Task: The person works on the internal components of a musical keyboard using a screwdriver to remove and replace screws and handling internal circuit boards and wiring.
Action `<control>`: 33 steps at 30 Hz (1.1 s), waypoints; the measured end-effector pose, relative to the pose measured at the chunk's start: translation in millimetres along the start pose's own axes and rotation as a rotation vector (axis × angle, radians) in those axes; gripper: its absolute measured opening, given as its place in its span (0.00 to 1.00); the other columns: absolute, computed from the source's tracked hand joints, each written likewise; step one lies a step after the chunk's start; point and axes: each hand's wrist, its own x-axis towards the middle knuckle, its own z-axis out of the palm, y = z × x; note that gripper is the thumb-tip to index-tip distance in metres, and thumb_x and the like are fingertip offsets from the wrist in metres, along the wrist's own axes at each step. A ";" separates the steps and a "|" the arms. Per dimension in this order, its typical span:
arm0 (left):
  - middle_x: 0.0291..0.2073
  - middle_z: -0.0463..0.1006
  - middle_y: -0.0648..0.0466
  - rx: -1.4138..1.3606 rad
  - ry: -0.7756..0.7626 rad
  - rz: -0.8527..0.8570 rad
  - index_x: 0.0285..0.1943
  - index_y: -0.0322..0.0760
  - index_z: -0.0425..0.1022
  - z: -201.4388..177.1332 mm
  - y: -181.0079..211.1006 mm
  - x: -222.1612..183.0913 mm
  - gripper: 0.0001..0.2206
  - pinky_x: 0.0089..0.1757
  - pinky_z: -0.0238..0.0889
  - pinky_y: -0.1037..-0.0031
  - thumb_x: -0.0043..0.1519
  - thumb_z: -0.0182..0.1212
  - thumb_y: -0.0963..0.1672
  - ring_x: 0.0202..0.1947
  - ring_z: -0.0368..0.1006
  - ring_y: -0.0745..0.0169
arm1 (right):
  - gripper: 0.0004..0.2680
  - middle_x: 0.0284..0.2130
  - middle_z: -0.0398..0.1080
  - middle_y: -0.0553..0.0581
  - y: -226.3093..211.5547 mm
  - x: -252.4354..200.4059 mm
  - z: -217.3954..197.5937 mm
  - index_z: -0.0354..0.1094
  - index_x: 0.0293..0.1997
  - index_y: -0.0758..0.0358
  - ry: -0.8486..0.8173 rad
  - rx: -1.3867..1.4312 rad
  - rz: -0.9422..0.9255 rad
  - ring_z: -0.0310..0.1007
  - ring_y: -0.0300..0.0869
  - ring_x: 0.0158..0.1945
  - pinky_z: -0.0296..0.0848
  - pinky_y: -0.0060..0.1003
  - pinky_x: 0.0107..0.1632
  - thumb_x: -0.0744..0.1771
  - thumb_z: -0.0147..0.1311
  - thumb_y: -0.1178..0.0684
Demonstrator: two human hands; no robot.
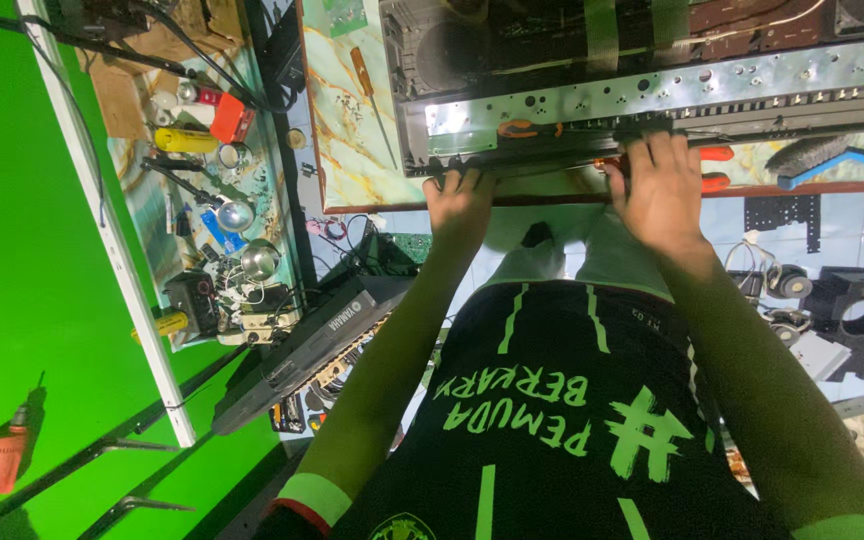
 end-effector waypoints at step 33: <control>0.56 0.78 0.43 -0.916 -0.299 0.013 0.61 0.35 0.74 -25.6 78.4 119.1 0.16 0.57 0.70 0.58 0.63 0.61 0.41 0.56 0.76 0.43 | 0.13 0.34 0.62 0.55 -3.8 82.0 -55.9 0.60 0.38 0.66 -0.033 1.443 0.240 0.60 0.34 0.38 0.62 0.35 0.43 0.80 0.38 0.57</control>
